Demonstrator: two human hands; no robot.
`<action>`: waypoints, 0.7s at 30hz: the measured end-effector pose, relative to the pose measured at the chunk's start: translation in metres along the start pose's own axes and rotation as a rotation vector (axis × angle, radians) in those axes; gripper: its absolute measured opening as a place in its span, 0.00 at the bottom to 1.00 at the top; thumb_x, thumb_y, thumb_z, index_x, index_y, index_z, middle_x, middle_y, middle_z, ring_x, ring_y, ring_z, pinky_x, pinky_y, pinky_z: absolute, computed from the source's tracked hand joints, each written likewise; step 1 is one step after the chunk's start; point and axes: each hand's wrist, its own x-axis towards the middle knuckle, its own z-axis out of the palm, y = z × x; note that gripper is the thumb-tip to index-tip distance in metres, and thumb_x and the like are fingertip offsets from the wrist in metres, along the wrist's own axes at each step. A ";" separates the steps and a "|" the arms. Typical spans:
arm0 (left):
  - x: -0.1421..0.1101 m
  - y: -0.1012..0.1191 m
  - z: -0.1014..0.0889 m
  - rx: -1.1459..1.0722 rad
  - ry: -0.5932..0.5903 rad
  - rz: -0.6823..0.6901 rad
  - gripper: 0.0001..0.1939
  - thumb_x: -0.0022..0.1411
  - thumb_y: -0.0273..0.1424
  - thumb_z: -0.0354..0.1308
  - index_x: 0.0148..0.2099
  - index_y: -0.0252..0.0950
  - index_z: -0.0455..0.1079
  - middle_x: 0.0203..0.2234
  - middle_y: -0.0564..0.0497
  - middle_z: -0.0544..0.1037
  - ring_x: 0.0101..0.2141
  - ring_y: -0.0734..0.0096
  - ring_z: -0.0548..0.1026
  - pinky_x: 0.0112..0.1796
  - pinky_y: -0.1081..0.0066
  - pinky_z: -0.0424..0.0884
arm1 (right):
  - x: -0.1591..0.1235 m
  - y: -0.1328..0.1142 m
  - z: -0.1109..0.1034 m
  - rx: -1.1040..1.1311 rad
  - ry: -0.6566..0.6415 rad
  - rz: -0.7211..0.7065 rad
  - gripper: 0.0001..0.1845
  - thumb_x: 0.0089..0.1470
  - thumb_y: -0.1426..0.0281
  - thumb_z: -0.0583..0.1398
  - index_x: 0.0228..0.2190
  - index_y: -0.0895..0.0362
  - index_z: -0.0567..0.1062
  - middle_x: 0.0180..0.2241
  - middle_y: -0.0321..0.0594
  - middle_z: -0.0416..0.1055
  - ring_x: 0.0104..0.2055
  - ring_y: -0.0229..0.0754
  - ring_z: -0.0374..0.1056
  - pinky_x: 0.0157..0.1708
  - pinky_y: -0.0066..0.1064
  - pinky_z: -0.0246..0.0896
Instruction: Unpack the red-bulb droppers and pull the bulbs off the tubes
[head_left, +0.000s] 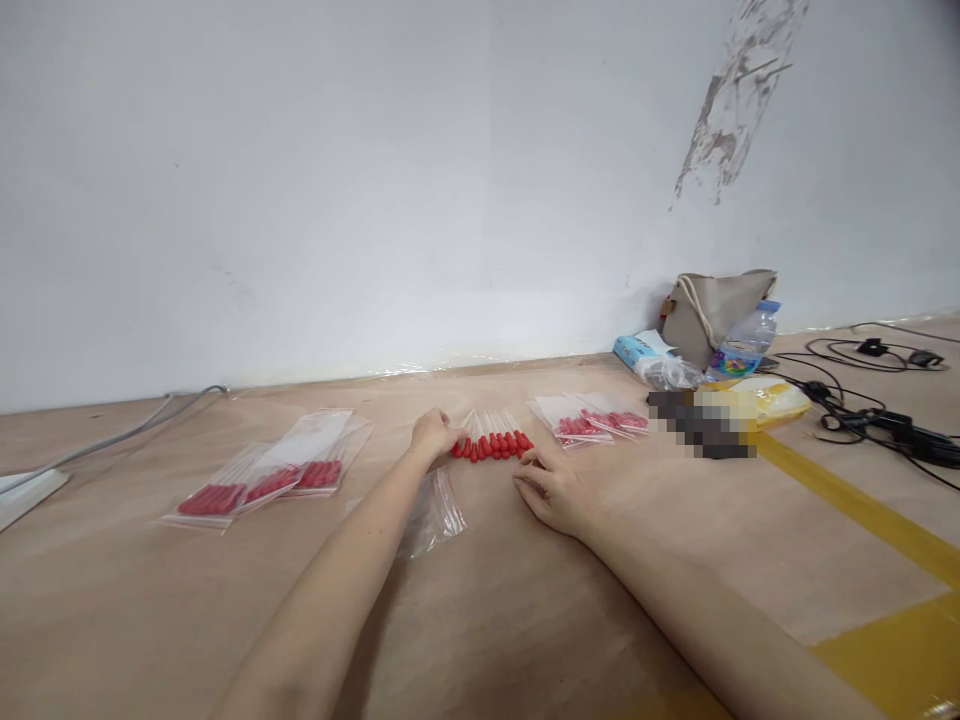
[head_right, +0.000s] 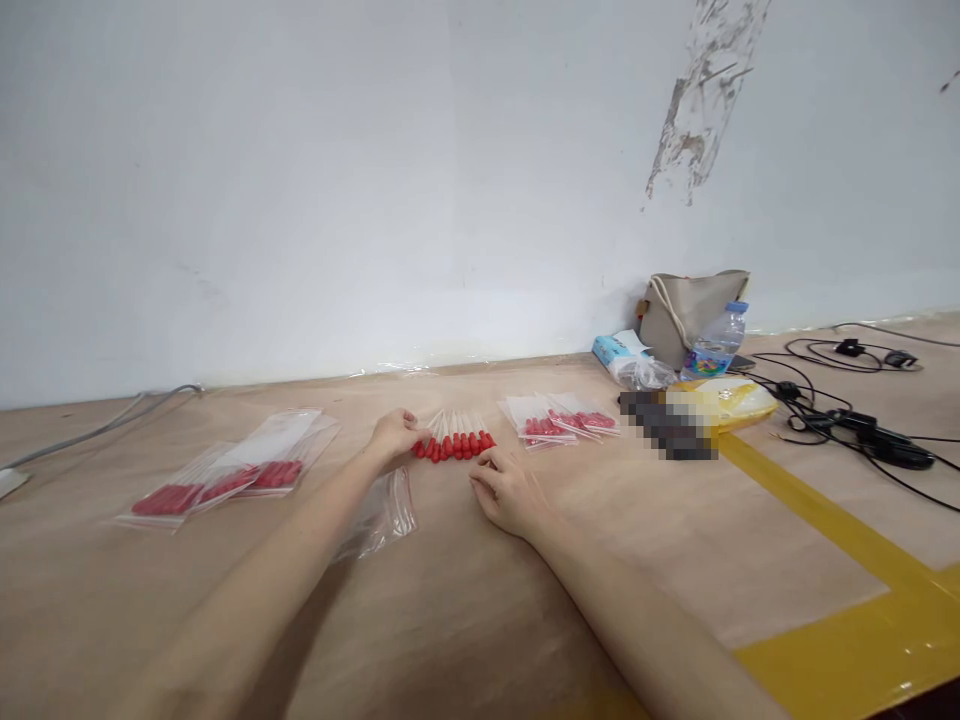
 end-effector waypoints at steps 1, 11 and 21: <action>0.002 0.001 0.002 0.000 -0.013 0.012 0.19 0.41 0.29 0.64 0.38 0.33 0.66 0.32 0.45 0.77 0.36 0.62 0.74 0.34 0.72 0.65 | 0.000 0.000 0.000 -0.001 -0.004 0.000 0.08 0.52 0.72 0.54 0.31 0.55 0.73 0.35 0.42 0.65 0.33 0.38 0.62 0.34 0.31 0.59; 0.002 -0.005 0.006 0.024 0.002 0.026 0.15 0.47 0.25 0.56 0.40 0.35 0.67 0.32 0.48 0.77 0.35 0.67 0.74 0.33 0.74 0.65 | 0.001 0.001 0.002 0.015 -0.015 0.011 0.07 0.51 0.73 0.53 0.30 0.55 0.72 0.35 0.41 0.65 0.33 0.37 0.62 0.34 0.30 0.59; -0.011 -0.005 0.000 0.118 0.009 0.050 0.10 0.48 0.30 0.58 0.36 0.37 0.68 0.35 0.46 0.76 0.40 0.62 0.72 0.37 0.71 0.63 | 0.001 0.002 0.003 0.075 0.017 0.011 0.08 0.51 0.73 0.53 0.31 0.55 0.72 0.36 0.42 0.65 0.29 0.35 0.62 0.29 0.29 0.60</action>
